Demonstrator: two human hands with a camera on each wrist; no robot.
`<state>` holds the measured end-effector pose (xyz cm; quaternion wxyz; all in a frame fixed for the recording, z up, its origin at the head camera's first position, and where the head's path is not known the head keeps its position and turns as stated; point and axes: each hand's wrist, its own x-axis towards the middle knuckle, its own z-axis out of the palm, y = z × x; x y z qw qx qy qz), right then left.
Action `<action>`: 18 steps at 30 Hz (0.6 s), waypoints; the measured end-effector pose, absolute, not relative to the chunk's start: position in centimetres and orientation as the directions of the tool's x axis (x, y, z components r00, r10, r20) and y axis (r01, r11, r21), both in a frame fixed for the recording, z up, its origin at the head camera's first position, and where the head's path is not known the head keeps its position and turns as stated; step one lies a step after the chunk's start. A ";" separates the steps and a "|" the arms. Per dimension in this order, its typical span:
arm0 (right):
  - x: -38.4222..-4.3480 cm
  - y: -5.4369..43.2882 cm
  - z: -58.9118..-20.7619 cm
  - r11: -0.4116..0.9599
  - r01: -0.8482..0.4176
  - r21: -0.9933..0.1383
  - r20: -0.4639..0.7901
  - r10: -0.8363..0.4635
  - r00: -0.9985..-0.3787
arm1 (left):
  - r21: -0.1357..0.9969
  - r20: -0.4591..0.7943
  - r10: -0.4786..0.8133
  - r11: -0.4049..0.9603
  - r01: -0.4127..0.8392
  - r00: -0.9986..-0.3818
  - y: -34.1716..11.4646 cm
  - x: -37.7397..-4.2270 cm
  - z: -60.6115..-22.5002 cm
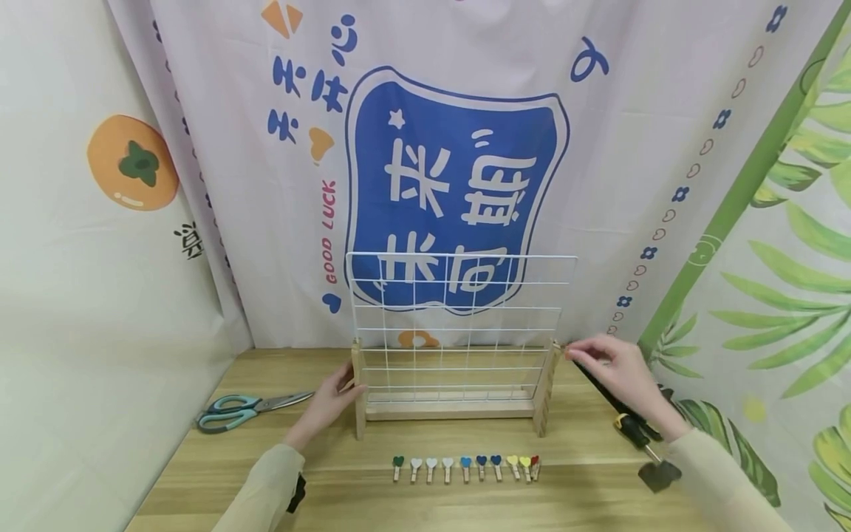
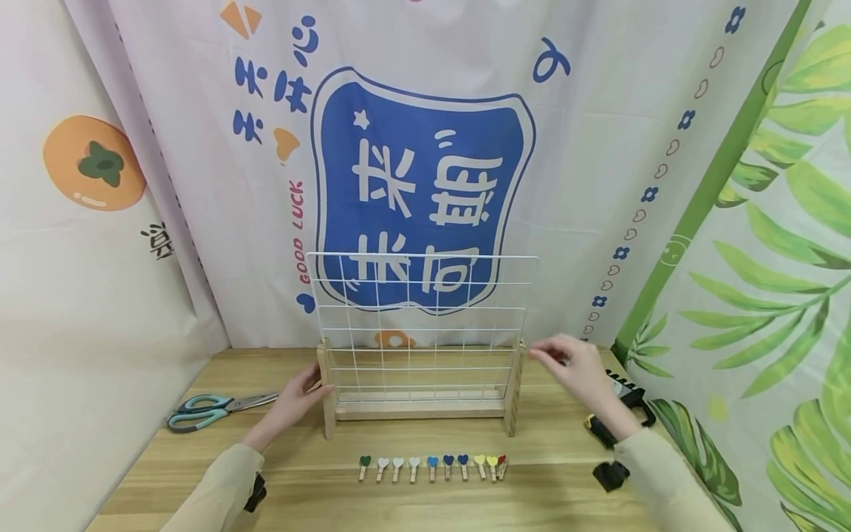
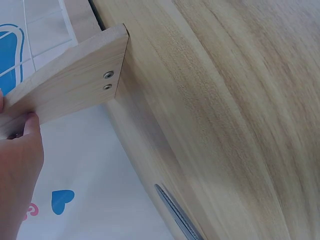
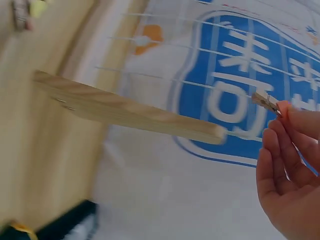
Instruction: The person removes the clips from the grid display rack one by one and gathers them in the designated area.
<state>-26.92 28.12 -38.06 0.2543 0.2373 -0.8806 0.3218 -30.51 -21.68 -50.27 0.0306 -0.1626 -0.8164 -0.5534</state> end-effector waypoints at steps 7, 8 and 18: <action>-25.4 28.1 -45.2 0.700 -0.402 -0.591 0.383 -0.196 -0.903 | 0.888 0.220 0.218 0.360 0.288 -0.951 -21.7 -30.5 -50.2; -25.3 28.0 -46.1 0.696 -0.379 -0.611 0.352 -0.189 -0.916 | 0.889 0.222 0.216 0.356 0.288 -0.951 -21.7 -30.6 -50.2; -24.5 27.9 -51.4 0.613 -0.330 -0.718 0.176 -0.299 -0.938 | 0.894 0.218 0.222 0.346 0.286 -0.950 -21.6 -30.5 -50.3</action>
